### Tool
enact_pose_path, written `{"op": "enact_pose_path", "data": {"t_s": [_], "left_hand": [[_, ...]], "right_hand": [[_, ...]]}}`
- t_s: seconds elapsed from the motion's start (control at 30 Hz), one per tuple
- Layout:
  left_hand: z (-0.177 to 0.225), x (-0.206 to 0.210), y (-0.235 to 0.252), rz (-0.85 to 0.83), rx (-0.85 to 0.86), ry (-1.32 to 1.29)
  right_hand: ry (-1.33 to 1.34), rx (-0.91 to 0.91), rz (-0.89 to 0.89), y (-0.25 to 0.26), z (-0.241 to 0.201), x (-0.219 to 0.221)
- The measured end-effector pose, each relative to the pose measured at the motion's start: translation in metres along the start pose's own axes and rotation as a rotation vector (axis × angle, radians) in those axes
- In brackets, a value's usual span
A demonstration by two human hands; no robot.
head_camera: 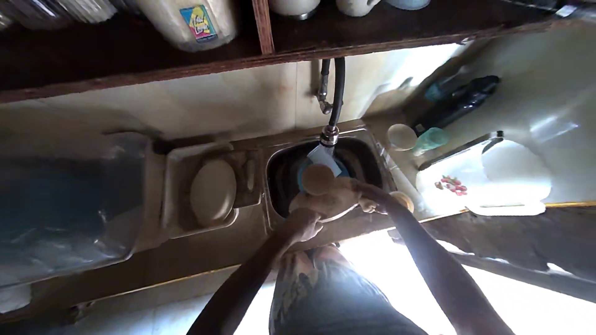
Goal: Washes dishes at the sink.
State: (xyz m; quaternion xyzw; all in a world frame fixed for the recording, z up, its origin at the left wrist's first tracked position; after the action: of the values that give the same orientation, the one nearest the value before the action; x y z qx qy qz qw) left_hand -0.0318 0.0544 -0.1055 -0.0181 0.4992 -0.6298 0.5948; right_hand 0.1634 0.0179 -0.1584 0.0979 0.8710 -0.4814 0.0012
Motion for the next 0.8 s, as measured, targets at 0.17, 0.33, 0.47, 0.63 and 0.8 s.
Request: {"op": "enact_pose_path", "data": {"t_s": [0.17,0.33,0.47,0.63,0.8], "left_hand": [[-0.053,0.027,0.038,0.127,-0.015,-0.132],[-0.081,0.022,0.068,0.195,-0.098,-0.161],[-0.085,0.016,0.075,0.169,-0.136,-0.153],[-0.091,-0.019,0.063,0.344,-0.159,-0.533],[-0.086,-0.059,0.102,0.561,-0.225,-1.362]], "right_hand": [[0.061,0.15,0.115,0.025,0.061,-0.02],[-0.574,-0.112,0.124,0.076,0.025,-0.001],[-0.464,-0.029,0.288,0.108,0.015,0.004],[-0.189,-0.166,0.489,0.101,-0.027,-0.02],[0.052,-0.264,0.105,0.096,-0.091,0.03]]}}
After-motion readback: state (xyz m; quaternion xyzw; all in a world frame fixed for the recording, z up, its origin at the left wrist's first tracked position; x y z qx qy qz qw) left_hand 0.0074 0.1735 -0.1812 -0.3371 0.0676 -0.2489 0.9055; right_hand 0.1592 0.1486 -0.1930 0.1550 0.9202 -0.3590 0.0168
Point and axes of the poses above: each hand's wrist, its own y-axis towards the middle knuckle, its own x-axis out of the palm, z = x × y, the point moved 9 cm from there along y, towards the middle knuckle, and after that the axes turned 5 degrees about y, right-handed, at the moved point
